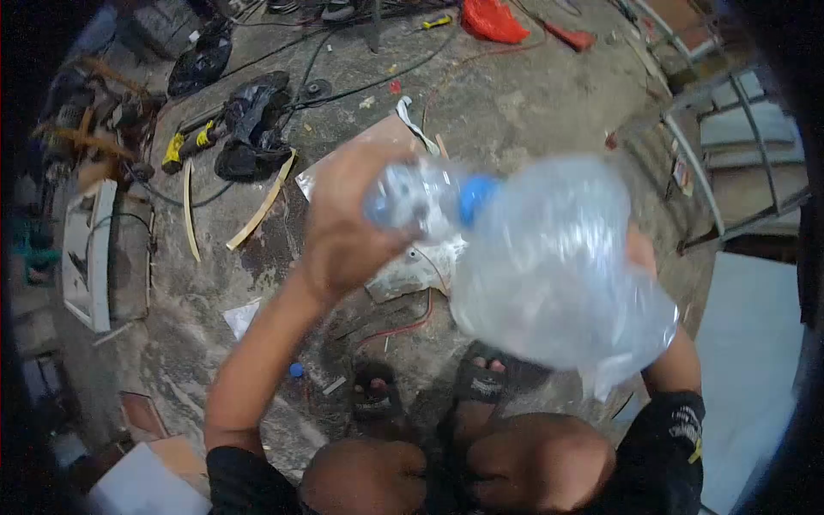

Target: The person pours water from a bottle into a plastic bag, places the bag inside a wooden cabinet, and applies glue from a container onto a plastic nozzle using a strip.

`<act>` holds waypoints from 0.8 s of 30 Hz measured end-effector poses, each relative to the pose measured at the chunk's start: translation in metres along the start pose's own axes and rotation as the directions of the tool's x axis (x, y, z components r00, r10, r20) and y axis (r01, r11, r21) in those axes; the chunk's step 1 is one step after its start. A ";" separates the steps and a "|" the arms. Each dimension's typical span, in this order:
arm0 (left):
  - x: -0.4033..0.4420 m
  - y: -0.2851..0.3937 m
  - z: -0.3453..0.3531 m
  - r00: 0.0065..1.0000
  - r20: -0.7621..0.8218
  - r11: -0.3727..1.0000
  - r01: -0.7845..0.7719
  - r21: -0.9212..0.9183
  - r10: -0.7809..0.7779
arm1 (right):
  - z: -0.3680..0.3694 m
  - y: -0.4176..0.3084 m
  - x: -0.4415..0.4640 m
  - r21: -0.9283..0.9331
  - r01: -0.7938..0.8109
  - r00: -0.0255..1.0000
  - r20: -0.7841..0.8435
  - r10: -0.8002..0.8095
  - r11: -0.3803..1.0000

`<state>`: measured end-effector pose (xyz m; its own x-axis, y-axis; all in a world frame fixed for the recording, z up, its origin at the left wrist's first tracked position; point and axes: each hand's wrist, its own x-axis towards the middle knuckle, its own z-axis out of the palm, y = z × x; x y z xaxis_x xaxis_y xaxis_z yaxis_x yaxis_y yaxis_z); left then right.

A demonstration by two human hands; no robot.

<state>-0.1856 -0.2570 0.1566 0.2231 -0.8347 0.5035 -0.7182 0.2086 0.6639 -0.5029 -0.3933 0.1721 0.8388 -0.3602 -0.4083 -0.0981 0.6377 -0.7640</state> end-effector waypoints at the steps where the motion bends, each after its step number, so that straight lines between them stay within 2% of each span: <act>1: -0.017 -0.001 0.001 0.999 -0.021 1.000 -0.024 0.016 0.025 | -0.028 0.015 -0.007 -0.149 0.121 0.989 0.106 -0.106 0.981; 3: -0.054 0.005 -0.004 0.998 0.007 0.990 0.062 -0.125 -0.062 | -0.002 0.019 -0.040 -0.056 0.012 0.993 0.121 -0.005 0.998; 4: -0.076 0.008 0.003 0.993 -0.019 0.989 0.112 -0.099 -0.115 | 0.003 0.015 -0.046 0.072 -0.283 0.959 0.056 0.279 0.957; 5: -0.095 0.011 0.009 0.985 -0.040 0.984 0.164 -0.068 -0.167 | 0.008 0.010 -0.052 0.243 -0.520 0.842 -0.013 0.539 0.819; 7: -0.120 0.017 0.012 0.963 0.021 0.961 0.270 -0.062 -0.270 | 0.006 0.009 -0.032 0.206 -0.686 0.708 -0.032 0.706 0.698; 8: -0.134 0.019 0.012 0.946 0.076 0.945 0.320 -0.068 -0.315 | 0.032 -0.003 -0.029 0.209 -0.703 0.696 0.011 0.718 0.679; 11: -0.161 0.016 0.024 0.922 0.160 0.927 0.368 -0.075 -0.353 | 0.037 -0.002 -0.020 0.151 -0.837 0.525 -0.044 0.850 0.526; 13: -0.169 0.016 0.033 0.921 0.160 0.923 0.372 -0.098 -0.355 | 0.025 0.000 -0.019 0.003 -0.893 0.448 -0.112 0.887 0.451; 14: -0.174 0.017 0.035 0.918 0.156 0.920 0.381 -0.089 -0.365 | 0.020 0.000 -0.013 -0.115 -0.933 0.354 -0.135 0.925 0.340; 16: -0.193 0.012 0.050 0.927 0.134 0.928 0.363 -0.081 -0.351 | 0.017 0.010 0.003 -0.346 -0.908 0.302 -0.147 0.942 0.237; 18: -0.194 0.012 0.063 0.932 0.135 0.938 0.345 -0.042 -0.336 | 0.015 0.011 0.022 -0.432 -0.886 0.225 -0.079 0.971 0.170; 20: -0.199 0.022 0.066 0.921 0.202 0.941 0.338 0.015 -0.334 | 0.009 0.016 0.024 -0.379 -0.923 0.096 -0.062 0.993 0.066; 24: -0.192 0.040 0.088 0.910 0.164 0.924 0.369 0.103 -0.382 | -0.031 0.009 0.019 -0.501 -0.774 0.304 0.241 0.922 0.387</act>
<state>-0.3152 -0.1333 0.0384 0.3693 -0.9223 0.1140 -0.6489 -0.1681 0.7421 -0.5046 -0.4156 0.1418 0.2937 0.6427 -0.7076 -0.9557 0.1840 -0.2296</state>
